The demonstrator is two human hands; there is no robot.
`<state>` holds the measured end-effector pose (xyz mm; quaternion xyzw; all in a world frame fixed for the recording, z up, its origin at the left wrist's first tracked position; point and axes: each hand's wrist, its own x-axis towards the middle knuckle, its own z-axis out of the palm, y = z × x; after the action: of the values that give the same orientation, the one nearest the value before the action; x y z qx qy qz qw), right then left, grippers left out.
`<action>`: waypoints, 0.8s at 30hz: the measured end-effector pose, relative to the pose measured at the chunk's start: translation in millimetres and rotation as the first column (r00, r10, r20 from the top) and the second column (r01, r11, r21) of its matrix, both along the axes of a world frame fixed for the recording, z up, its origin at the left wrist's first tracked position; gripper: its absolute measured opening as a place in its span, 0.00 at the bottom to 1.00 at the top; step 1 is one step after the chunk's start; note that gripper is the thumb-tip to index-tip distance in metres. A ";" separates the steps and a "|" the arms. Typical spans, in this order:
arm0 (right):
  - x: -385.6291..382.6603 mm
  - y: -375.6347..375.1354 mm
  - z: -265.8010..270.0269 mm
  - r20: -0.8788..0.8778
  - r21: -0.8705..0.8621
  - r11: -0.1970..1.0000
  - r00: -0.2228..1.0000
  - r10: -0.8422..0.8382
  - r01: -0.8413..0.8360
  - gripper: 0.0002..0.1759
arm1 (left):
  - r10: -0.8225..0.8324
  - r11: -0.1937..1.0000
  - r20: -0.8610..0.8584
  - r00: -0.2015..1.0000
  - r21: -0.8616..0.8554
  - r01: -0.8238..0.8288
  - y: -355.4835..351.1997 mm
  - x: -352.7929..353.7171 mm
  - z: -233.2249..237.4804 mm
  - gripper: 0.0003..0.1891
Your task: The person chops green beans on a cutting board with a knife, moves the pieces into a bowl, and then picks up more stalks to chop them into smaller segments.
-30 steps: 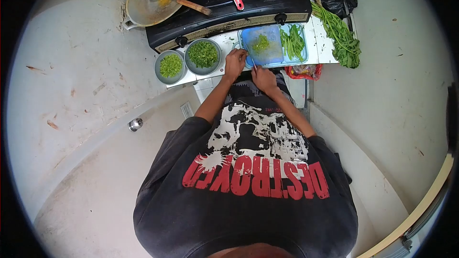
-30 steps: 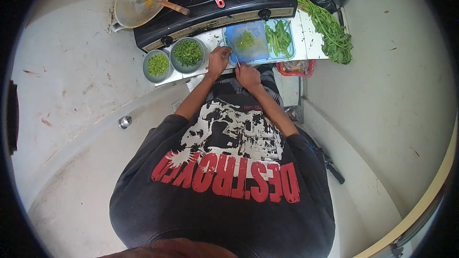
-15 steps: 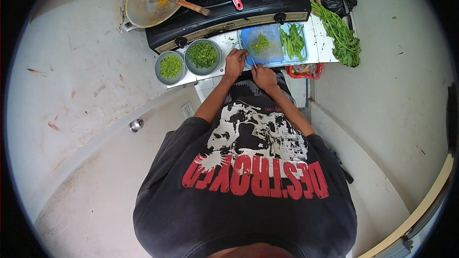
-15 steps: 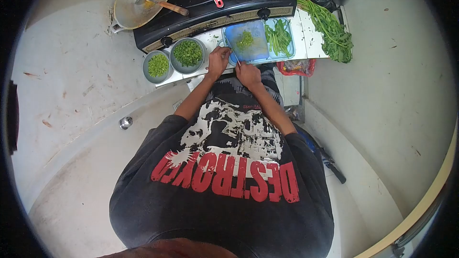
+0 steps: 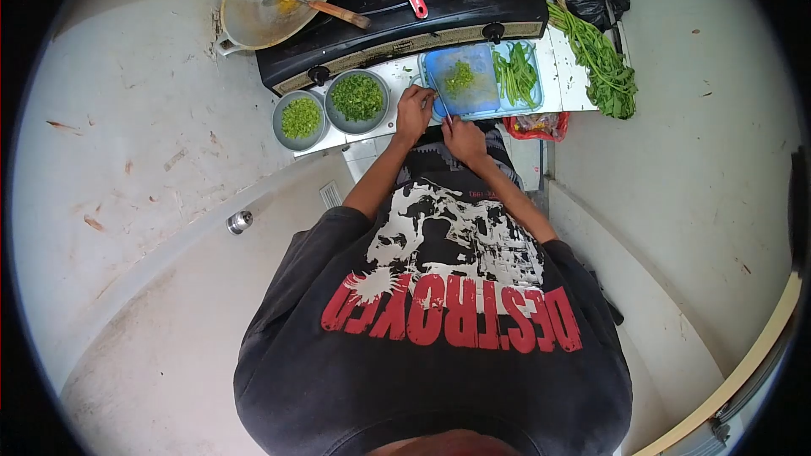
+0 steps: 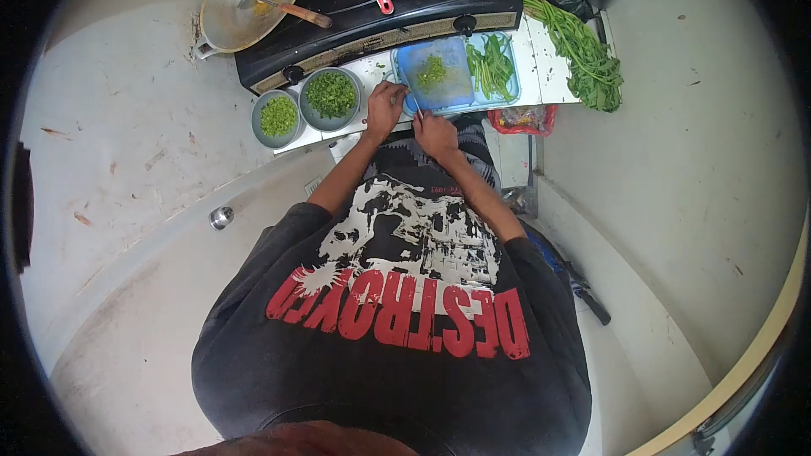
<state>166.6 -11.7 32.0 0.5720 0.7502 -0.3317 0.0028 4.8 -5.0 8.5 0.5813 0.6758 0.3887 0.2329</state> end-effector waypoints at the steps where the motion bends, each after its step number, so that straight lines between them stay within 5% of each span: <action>1: 0.3 -0.4 0.4 -0.003 0.003 1.000 1.000 0.002 -0.002 0.24 | 0.002 1.000 0.003 1.000 -0.015 -0.002 -0.2 0.6 2.0 0.06; 24: 6.1 -1.1 -7.3 0.024 0.044 0.997 0.998 0.055 -0.056 0.24 | 0.083 0.996 0.118 0.990 -0.035 -0.080 -3.4 7.5 3.1 0.07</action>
<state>172.7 -12.8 24.7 0.5545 0.7730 -0.3081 0.0077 12.3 -8.4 11.6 0.5254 0.6897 0.4217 0.2656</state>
